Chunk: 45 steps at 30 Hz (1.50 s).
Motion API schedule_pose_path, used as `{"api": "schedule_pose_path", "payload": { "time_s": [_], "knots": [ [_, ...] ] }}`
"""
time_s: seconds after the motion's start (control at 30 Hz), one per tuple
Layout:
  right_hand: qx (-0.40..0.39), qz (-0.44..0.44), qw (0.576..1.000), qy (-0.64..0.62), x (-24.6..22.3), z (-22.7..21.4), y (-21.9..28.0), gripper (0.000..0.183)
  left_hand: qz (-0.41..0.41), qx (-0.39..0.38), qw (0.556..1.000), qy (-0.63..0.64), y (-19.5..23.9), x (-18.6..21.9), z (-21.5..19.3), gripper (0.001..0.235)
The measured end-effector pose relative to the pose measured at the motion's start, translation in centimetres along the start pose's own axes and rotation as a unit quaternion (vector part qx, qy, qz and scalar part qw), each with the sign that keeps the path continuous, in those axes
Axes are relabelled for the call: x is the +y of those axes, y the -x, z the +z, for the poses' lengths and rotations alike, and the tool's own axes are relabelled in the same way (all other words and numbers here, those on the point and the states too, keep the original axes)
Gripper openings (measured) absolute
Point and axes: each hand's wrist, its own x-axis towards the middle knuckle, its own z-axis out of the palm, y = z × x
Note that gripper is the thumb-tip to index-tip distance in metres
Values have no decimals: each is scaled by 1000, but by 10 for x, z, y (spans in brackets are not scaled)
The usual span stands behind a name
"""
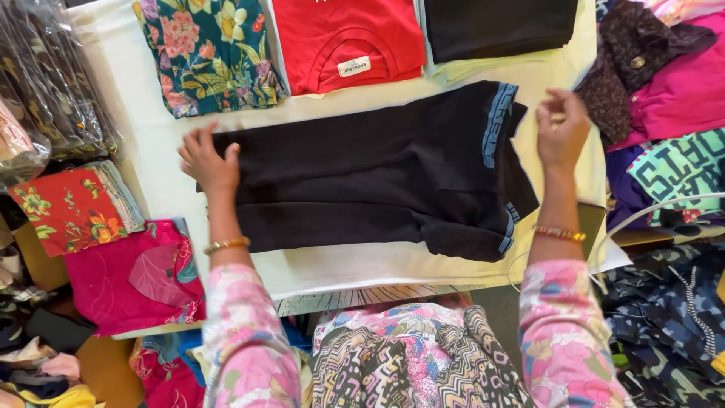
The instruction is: The person folds a black polo shirt on a white table, smoothing the fabric and aligning the edges. They fold the sleeves inward, fold the shirt in half lengthwise, and then fold it into a compact square. The person buttons the collar and adjusts the final fold before placing the shirt on the table.
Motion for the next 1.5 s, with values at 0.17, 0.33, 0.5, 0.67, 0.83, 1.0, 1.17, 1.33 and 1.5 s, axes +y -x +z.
{"api": "schedule_pose_path", "payload": {
  "time_s": [0.17, 0.33, 0.5, 0.67, 0.83, 1.0, 1.17, 1.33, 1.5],
  "knots": [
    [-32, 135, 984, -112, -61, 13, 55, 50, -101, 137, 977, 131, 69, -22, 56, 56],
    [-92, 213, 970, -69, -49, 37, 87, 47, -469, 204, 765, 391, 91, -37, 85, 50],
    [-28, 55, 997, 36, -89, 31, 83, 64, -537, 207, 593, 562, 55, -12, 52, 68],
    [30, 28, 994, 97, -77, 35, 84, 56, -542, 195, 603, 552, 42, -48, 65, 64],
    [59, 113, 992, 14, -80, 24, 86, 40, -401, 226, 599, 655, 46, -51, 49, 66],
    [24, 26, 997, 74, -89, 30, 93, 37, -479, 153, 552, 666, 51, -48, 56, 49],
    [31, 40, 994, 92, -66, 31, 96, 25, -475, 115, 581, 650, 38, -60, 45, 42],
    [90, 184, 977, -58, -64, 5, 92, 14, -397, 124, 641, 645, 30, -55, 16, 47],
    [115, 210, 964, -112, -49, 11, 103, 14, -391, 121, 665, 625, 45, -71, 29, 46]
  ]
}}
